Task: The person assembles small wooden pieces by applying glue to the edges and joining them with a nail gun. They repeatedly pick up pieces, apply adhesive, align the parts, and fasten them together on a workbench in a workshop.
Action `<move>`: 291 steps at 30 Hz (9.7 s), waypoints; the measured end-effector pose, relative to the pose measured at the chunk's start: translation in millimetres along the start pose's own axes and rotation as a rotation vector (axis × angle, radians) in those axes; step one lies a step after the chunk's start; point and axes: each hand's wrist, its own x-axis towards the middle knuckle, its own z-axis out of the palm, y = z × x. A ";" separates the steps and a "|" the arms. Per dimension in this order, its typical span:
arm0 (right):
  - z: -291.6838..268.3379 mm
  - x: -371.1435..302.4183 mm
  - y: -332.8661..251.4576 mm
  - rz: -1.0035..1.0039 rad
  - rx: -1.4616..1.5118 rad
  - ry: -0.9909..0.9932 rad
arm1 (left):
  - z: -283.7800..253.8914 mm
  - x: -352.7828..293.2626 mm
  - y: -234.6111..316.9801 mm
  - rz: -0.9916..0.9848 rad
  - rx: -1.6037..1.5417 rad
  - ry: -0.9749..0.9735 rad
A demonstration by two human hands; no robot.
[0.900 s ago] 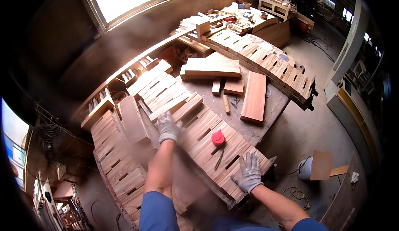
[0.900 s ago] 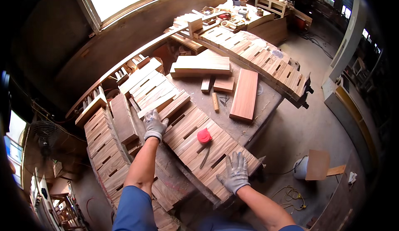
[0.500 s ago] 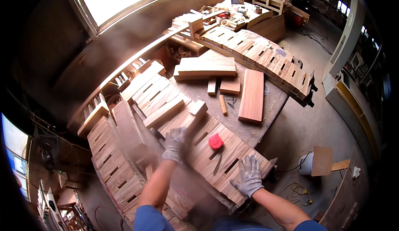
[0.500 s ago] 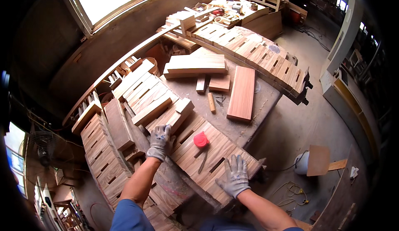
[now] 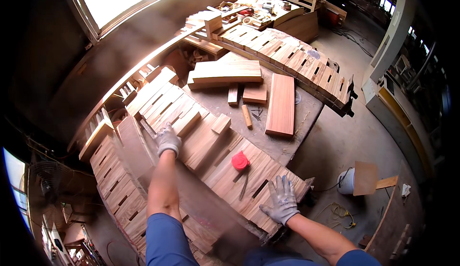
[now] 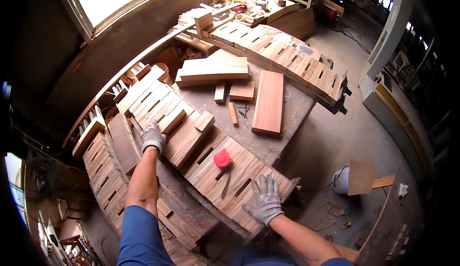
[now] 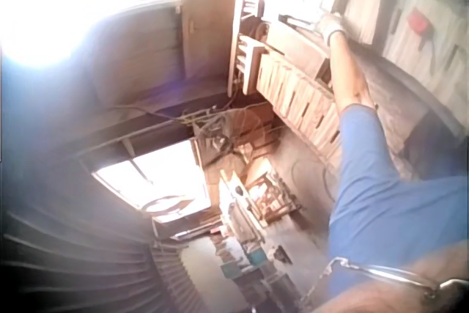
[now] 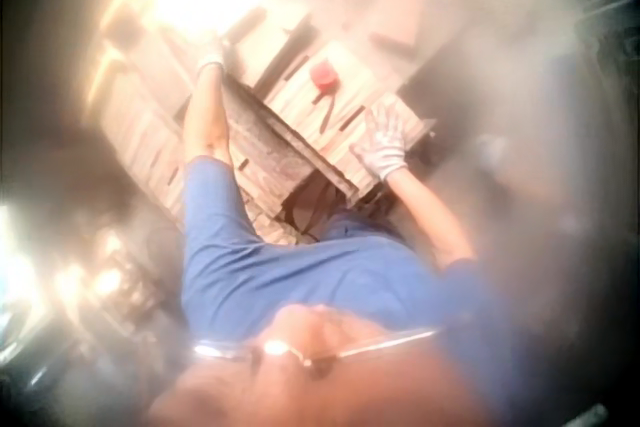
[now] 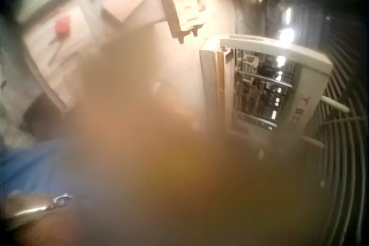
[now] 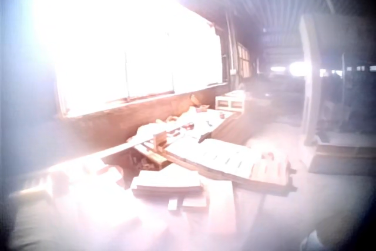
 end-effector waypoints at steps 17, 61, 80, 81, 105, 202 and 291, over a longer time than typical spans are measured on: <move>-3.8 -1.2 -3.4 0.011 0.009 0.021 | -10.3 -38.5 34.3 0.328 -0.336 -0.122; -8.4 -5.7 -7.1 0.030 -0.062 -0.047 | 94.0 -388.4 21.0 0.341 -0.107 0.038; -41.4 -85.0 16.8 -0.278 0.277 0.231 | 55.7 -340.6 -14.8 0.607 0.105 -0.066; -57.1 -105.4 15.0 -0.318 0.277 0.275 | 60.1 -336.5 -17.6 0.628 0.117 -0.040; 169.0 -609.4 57.9 1.455 0.786 -0.390 | 125.1 -312.7 -27.2 0.657 -0.005 -0.344; 352.1 -1237.7 186.1 2.147 1.501 0.571 | 302.8 -1298.7 665.3 2.141 0.174 -0.555; 305.4 -1379.0 314.3 2.238 1.577 0.669 | 289.7 -1374.2 728.4 1.833 -0.043 -0.598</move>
